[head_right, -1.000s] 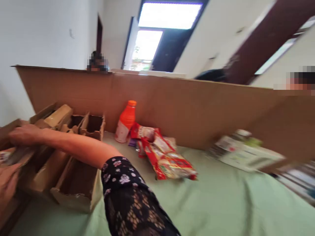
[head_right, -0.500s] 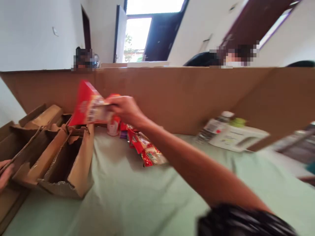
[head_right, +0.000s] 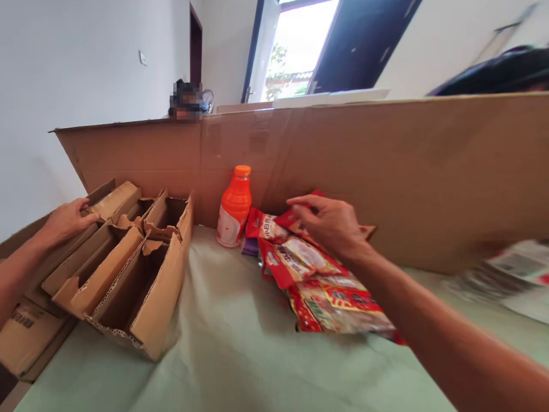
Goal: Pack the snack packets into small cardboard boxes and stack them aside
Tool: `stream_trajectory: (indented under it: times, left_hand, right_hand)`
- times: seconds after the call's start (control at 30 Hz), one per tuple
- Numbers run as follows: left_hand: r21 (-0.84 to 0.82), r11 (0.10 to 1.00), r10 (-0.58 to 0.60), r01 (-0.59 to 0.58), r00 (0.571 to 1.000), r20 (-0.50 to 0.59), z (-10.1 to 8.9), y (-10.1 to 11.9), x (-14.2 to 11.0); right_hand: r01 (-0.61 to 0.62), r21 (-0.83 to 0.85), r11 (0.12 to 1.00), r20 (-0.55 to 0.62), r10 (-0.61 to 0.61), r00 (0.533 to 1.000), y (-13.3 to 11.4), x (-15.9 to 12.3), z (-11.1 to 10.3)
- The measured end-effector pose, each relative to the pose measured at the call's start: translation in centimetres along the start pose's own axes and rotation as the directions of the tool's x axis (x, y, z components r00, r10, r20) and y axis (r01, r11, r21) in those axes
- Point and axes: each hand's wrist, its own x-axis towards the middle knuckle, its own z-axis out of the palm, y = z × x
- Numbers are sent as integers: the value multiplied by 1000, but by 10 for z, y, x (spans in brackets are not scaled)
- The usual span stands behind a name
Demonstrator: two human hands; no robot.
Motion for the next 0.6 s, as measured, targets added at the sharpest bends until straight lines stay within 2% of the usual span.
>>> stream_trajectory:
  times: [0.1,0.2,0.27,0.4,0.5,0.6]
  left_hand:
    - [16,996,-87,86,993,75,15,3,32]
    - [6,993,-115,115,989,90,24,5,42]
    - [4,993,-117,117,990,75,29,7,39]
    - [15,998,-64,63,994,85,37,16,25]
    - [22,1000,-19,17,996,93,43,20,17]
    - [35,999,-6,3,996,85,50,20,15]
  right_hand:
    - [69,61,996,64,-73,995,-37,-1,22]
    - [208,154,966,140,-230,963,-82,1,49]
    - [324,212,922,190,-364,912,-117,5,72]
    - [522,232,821,285,-570,771,-198,21,130]
    - [595,131,793,403,-591,699,-260,41,178]
    - [619,5,785,546,-521,656,-311,62,227]
